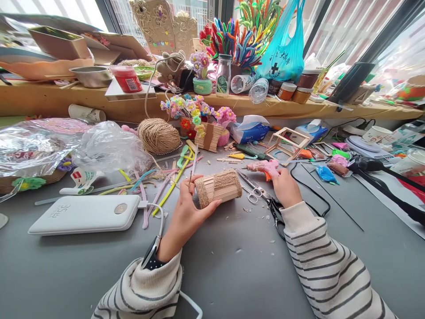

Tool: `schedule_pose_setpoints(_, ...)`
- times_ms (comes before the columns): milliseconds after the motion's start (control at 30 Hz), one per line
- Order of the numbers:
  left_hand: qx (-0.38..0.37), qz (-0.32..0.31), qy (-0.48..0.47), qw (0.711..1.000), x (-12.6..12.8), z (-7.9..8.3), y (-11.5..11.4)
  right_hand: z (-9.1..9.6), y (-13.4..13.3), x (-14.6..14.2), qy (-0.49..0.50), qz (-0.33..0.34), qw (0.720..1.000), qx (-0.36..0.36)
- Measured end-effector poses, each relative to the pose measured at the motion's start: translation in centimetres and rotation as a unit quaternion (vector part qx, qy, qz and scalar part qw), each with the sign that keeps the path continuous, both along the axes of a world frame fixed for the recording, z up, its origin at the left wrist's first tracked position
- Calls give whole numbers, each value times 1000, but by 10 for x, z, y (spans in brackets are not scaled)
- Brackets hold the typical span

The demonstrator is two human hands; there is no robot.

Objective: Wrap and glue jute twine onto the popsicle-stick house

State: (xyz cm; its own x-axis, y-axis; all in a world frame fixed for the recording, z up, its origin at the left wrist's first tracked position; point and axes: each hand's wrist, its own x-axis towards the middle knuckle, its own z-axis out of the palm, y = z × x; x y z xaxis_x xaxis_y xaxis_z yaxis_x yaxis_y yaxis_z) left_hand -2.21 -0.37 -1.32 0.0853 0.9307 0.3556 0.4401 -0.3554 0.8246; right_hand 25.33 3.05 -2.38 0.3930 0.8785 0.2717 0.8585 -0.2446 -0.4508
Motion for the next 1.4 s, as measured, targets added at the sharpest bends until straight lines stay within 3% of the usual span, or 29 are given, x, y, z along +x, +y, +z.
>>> schedule_pose_setpoints(200, -15, 5, -16, 1000, 1, 4, -2, 25, -14, -7, 83, -17, 992, 89)
schedule_pose_setpoints(367, -5, 2, -4, 1000, 3, 10, -4, 40, -36, -23, 81, 3, 982, 169)
schedule_pose_setpoints(533, -18, 8, -19, 1000, 3, 8, -3, 34, -53, -43, 6, 34, 971, 237)
schedule_pose_setpoints(767, -37, 28, -4, 999, 2, 6, -4, 21, -50, -50, -47, 81, 947, 306)
schedule_pose_setpoints(1033, -31, 10, -31, 999, 4, 6, -3, 12, -50, -56, -48, 117, 950, 285)
schedule_pose_setpoints(1400, -12, 18, -21, 1000, 5, 8, -4, 11, -47, -56, -88, 149, 927, 333)
